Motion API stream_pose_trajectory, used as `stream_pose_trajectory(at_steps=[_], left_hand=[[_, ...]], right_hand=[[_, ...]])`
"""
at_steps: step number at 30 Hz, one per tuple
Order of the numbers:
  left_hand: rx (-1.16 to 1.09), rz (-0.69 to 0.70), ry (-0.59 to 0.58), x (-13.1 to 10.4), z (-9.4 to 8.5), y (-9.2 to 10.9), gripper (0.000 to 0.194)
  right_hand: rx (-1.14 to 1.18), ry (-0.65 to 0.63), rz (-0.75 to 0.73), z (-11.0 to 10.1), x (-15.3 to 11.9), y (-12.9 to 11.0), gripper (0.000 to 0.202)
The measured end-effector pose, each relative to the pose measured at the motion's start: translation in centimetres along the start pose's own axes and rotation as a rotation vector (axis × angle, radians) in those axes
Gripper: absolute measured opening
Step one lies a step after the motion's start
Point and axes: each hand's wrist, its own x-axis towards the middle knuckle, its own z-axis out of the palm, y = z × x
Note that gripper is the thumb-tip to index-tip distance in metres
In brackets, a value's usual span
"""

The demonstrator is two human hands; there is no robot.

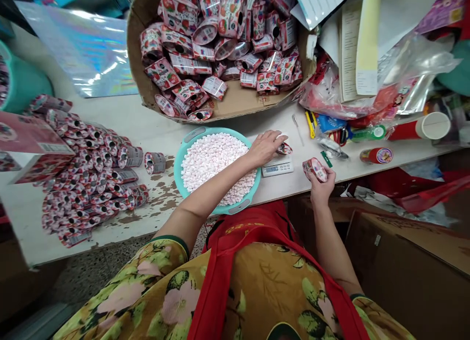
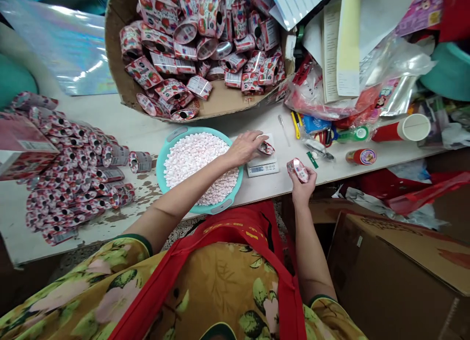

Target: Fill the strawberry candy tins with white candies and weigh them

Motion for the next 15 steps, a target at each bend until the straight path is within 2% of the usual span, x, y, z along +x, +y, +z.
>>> stream_pose_trajectory(at_steps=[2,4,6,8,9,11,13,15], left_hand=[[0.01,0.011,-0.09,2.3,1.1,0.0,0.042],[-0.038,-0.011,-0.147,3.4,1.5,-0.2,0.03],[-0.147,-0.05,-0.109,2.8,1.1,-0.1,0.027],[-0.309,-0.074,-0.016,0.9,0.1,0.6,0.034],[-0.407,-0.081,0.015,-0.4,-0.5,1.2,0.037],[-0.65,-0.111,0.048,-3.4,-1.7,2.6,0.042],[-0.965,-0.227,0.107,-6.1,-2.5,3.8,0.047],[-1.31,-0.39,0.205,-8.0,-2.9,4.5,0.052]], right_hand=[[-0.034,0.046,-0.019,0.9,1.3,1.5,0.058],[-0.046,0.056,-0.016,1.5,1.8,2.2,0.062],[-0.079,0.091,-0.061,1.7,1.2,1.5,0.071],[-0.087,0.092,-0.175,1.8,-0.2,-0.7,0.081],[-0.059,0.038,-0.222,1.9,-1.1,-2.3,0.084],[0.053,-0.224,-0.196,2.7,-2.9,-5.8,0.082],[0.116,-0.546,-0.03,3.9,-4.5,-9.1,0.072],[0.096,-0.742,0.104,5.1,-5.8,-11.5,0.059]])
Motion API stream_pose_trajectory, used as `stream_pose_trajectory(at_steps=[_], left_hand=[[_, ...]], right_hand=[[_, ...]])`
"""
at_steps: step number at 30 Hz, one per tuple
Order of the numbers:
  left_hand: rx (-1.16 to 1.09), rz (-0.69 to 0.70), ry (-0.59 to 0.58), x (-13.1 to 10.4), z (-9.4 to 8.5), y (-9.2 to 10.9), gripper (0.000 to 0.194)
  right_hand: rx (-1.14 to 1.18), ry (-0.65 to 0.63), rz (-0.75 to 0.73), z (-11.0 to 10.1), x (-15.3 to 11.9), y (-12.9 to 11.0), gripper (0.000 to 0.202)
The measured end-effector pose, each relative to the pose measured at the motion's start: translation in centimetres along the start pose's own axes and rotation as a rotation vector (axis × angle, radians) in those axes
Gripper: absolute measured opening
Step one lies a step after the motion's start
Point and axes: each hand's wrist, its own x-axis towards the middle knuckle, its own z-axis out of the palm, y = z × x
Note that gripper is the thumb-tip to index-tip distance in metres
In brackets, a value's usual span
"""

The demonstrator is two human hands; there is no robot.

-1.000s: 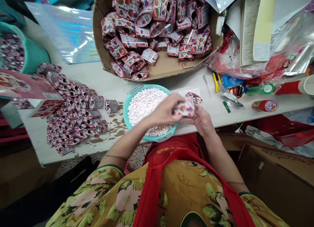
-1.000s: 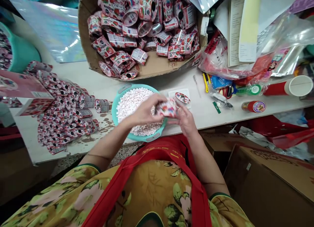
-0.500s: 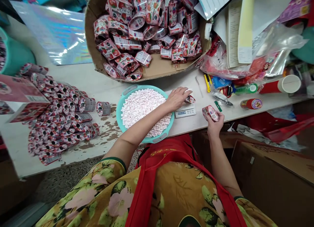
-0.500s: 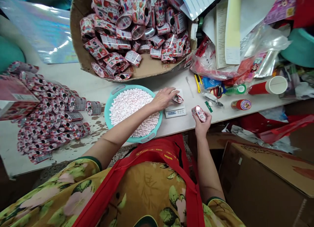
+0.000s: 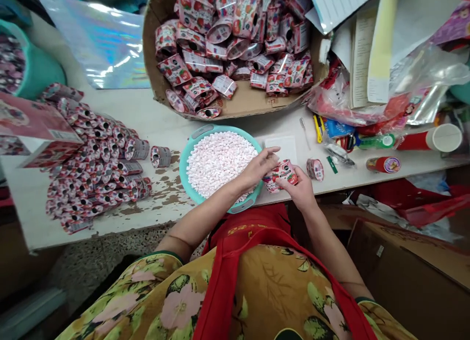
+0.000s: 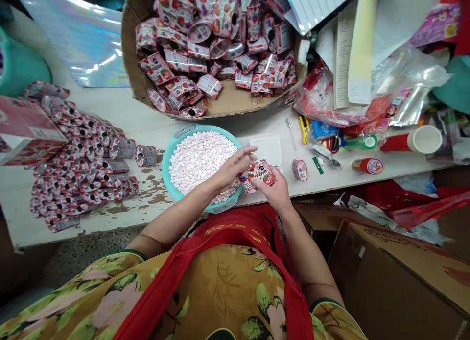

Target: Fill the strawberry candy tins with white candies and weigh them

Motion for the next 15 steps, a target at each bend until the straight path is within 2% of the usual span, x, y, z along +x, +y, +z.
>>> stream_pose_trajectory(at_steps=[3,6,8,11,15], left_hand=[[-0.384,-0.159,0.123,-1.0,-0.8,-0.4,0.054],[-0.582,-0.328,0.217,-0.9,-1.9,-1.4,0.045],[-0.693,-0.385,0.253,-1.0,-2.5,-2.0,0.037],[-0.784,-0.309,0.273,-1.5,-2.6,-2.3,0.029],[-0.763,-0.203,0.299,-2.1,-2.5,-2.0,0.021]], right_hand=[[-0.027,-0.056,0.074,1.9,0.0,-1.0,0.052],[-0.072,-0.06,0.141,2.5,0.3,-0.7,0.051],[-0.089,-0.074,0.155,2.7,0.6,-0.5,0.053],[-0.084,-0.073,0.128,3.1,1.0,-0.6,0.055],[-0.061,-0.084,0.107,3.7,1.2,-0.3,0.055]])
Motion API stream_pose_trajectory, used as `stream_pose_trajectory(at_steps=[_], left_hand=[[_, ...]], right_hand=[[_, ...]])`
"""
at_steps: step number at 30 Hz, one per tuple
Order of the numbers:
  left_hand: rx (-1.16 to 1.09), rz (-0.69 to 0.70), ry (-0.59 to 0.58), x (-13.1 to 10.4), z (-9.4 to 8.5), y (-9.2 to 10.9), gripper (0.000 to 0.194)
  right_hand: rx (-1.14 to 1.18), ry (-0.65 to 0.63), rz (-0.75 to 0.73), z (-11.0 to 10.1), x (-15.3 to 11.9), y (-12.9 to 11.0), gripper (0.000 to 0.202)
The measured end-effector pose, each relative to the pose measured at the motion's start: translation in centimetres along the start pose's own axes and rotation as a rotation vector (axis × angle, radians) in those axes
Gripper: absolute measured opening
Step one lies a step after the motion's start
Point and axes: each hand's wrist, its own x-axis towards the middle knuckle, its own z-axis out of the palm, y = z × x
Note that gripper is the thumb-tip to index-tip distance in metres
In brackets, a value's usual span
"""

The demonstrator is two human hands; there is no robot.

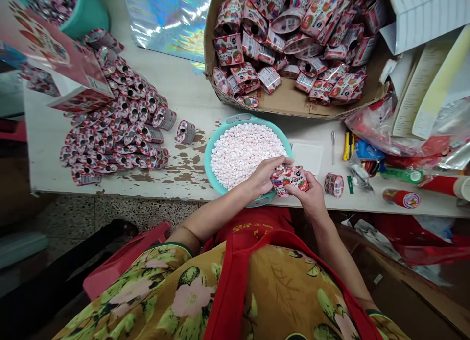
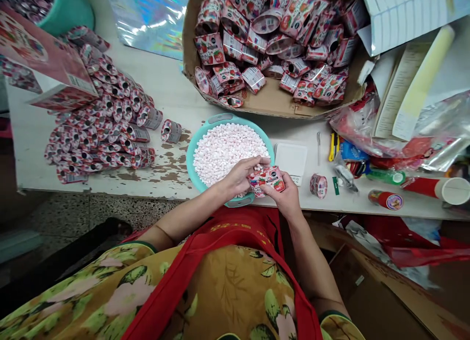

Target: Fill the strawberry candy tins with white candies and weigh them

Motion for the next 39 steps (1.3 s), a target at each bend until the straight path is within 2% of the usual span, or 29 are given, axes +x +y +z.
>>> stream_pose_trajectory(at_steps=[2,4,6,9,10,12,15,18,19,20,21,23,25,27,29,31,32,34,36,37,38,39], left_hand=[[0.062,0.012,-0.005,-0.1,-0.3,0.3,0.02],[0.236,0.11,0.022,-0.1,-1.2,1.0,0.02],[0.588,0.326,0.057,-0.1,-2.7,2.1,0.019],[1.205,0.682,0.136,-0.1,-5.7,3.6,0.02],[1.345,0.756,0.162,0.0,-6.5,4.0,0.021],[1.488,0.875,0.204,0.3,-7.6,4.9,0.025],[1.594,1.05,0.225,1.3,-6.7,6.8,0.027],[1.779,1.147,0.326,4.2,-3.7,10.7,0.029],[1.88,1.111,0.366,5.6,-2.6,12.3,0.032],[2.009,1.018,0.396,7.2,-1.6,14.1,0.037],[2.15,0.872,0.401,8.8,-0.8,15.8,0.041],[2.391,0.467,0.32,12.1,-0.1,18.5,0.045],[2.496,0.2,0.277,14.8,-0.4,20.1,0.045],[2.547,0.116,0.303,16.5,-1.1,20.8,0.042],[2.574,0.117,0.356,16.9,-1.4,21.1,0.037],[2.531,0.218,0.404,16.1,-0.9,21.1,0.039],[2.478,0.322,0.442,15.1,-0.4,20.9,0.042],[2.32,0.603,0.514,11.9,1.1,19.9,0.043],[2.164,0.857,0.487,7.4,2.5,17.4,0.038],[2.135,0.91,0.383,5.0,3.0,15.6,0.035],[2.134,0.898,0.219,2.5,3.1,13.6,0.032],[2.14,0.805,0.001,0.2,3.1,11.4,0.029]], right_hand=[[0.051,0.002,-0.018,0.0,0.2,0.6,0.057],[0.13,0.031,-0.049,-0.3,0.5,1.5,0.063],[0.183,0.106,-0.095,-1.1,1.3,2.4,0.068],[0.115,0.308,-0.18,-3.0,3.6,4.0,0.066],[0.061,0.369,-0.204,-3.7,4.6,4.6,0.064],[-0.076,0.45,-0.234,-5.0,6.7,5.8,0.061],[-0.312,0.517,-0.258,-6.0,9.4,7.2,0.054],[-0.424,0.548,-0.275,-6.1,10.3,7.7,0.054],[-0.425,0.542,-0.283,-6.1,10.1,7.6,0.059],[-0.419,0.534,-0.295,-6.1,9.7,7.5,0.064],[-0.41,0.529,-0.312,-6.3,9.1,7.3,0.068],[-0.384,0.54,-0.358,-6.9,7.5,6.8,0.068],[-0.345,0.572,-0.391,-7.9,5.8,6.2,0.06],[-0.29,0.603,-0.394,-9.2,4.5,5.9,0.052],[-0.236,0.624,-0.389,-10.4,3.4,5.8,0.046],[-0.199,0.646,-0.408,-11.1,2.6,5.4,0.041],[-0.192,0.658,-0.426,-11.1,2.2,5.1,0.038],[-0.197,0.657,-0.481,-10.2,1.3,3.9,0.037],[-0.224,0.577,-0.556,-8.1,0.3,2.1,0.044],[-0.244,0.493,-0.588,-6.6,-0.3,1.2,0.052],[-0.264,0.384,-0.604,-5.1,-0.8,0.3,0.063],[-0.281,0.259,-0.593,-3.4,-1.4,-0.3,0.072]])
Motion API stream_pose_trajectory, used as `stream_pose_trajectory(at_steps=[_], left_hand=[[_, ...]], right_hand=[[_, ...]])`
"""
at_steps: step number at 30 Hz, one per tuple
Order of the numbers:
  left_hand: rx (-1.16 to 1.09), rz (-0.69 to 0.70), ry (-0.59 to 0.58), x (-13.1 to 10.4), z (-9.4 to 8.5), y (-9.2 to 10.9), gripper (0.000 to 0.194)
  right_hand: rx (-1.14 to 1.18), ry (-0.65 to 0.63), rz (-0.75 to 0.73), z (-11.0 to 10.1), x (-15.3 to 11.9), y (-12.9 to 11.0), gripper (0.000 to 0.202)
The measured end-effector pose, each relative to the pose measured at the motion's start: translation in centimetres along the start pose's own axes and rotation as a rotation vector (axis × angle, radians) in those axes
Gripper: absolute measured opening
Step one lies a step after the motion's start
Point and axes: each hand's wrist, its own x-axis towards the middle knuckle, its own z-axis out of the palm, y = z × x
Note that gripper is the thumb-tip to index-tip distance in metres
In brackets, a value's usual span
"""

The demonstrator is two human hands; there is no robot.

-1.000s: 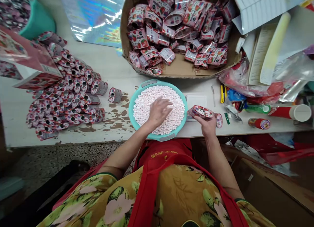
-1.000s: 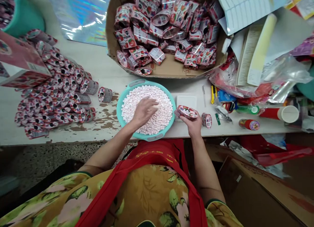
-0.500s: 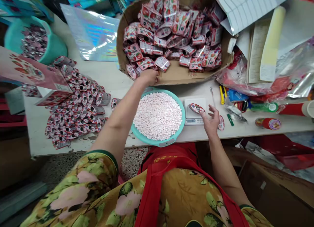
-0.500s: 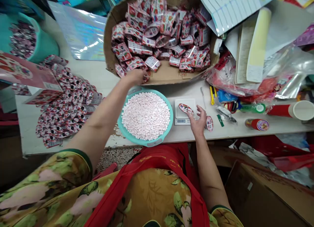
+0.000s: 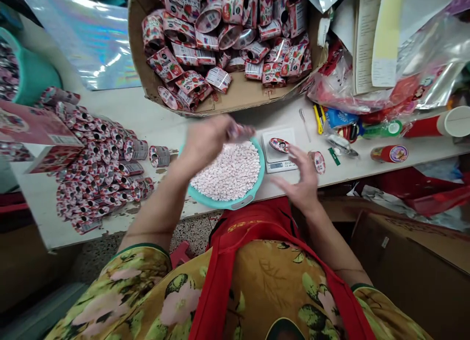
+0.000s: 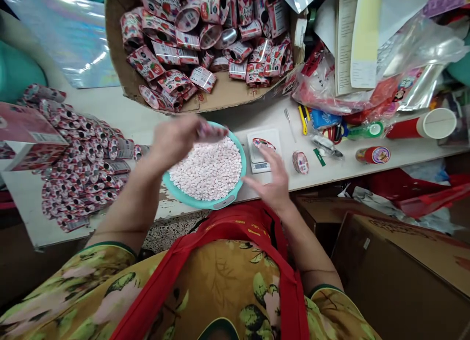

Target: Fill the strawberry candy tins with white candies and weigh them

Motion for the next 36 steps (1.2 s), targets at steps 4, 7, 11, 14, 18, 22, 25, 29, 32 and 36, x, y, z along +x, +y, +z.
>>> stream_pose_trajectory(at_steps=[4,7,11,14,18,22,25,29,32,36], left_hand=[[-0.393,0.206,-0.52,-6.7,2.3,4.2,0.02],[-0.681,0.111,-0.496,-6.6,3.5,3.8,0.022],[-0.401,-0.059,-0.123,-3.3,5.3,1.8,0.017],[-0.153,-0.087,-0.022,-1.9,7.2,0.7,0.019],[-0.079,-0.015,0.011,-0.4,10.1,1.8,0.024],[-0.016,0.266,-0.229,3.8,13.6,6.5,0.038],[-0.014,0.272,-0.396,6.8,14.0,8.6,0.035],[-0.137,0.073,-0.035,4.1,8.2,5.0,0.033],[-0.1,-0.301,0.313,-2.1,1.7,-1.6,0.039],[0.182,-0.859,0.34,-6.7,-1.3,-13.1,0.047]], right_hand=[[0.131,-0.451,0.25,3.5,-2.5,-2.4,0.085],[0.227,-0.451,0.498,3.2,-4.9,-1.2,0.076],[0.232,-0.25,0.599,0.2,-7.2,1.2,0.054],[0.202,-0.128,0.634,-1.7,-7.9,2.4,0.053],[0.182,0.005,0.645,-2.5,-7.9,3.3,0.055],[0.172,0.065,0.625,-2.6,-7.7,3.8,0.052],[0.15,0.049,0.643,-2.8,-7.6,4.1,0.053],[0.077,0.079,0.642,-2.8,-7.2,4.8,0.056],[0.06,0.11,0.606,-2.4,-6.8,5.1,0.055],[0.084,0.092,0.581,-1.8,-6.7,4.7,0.054]])
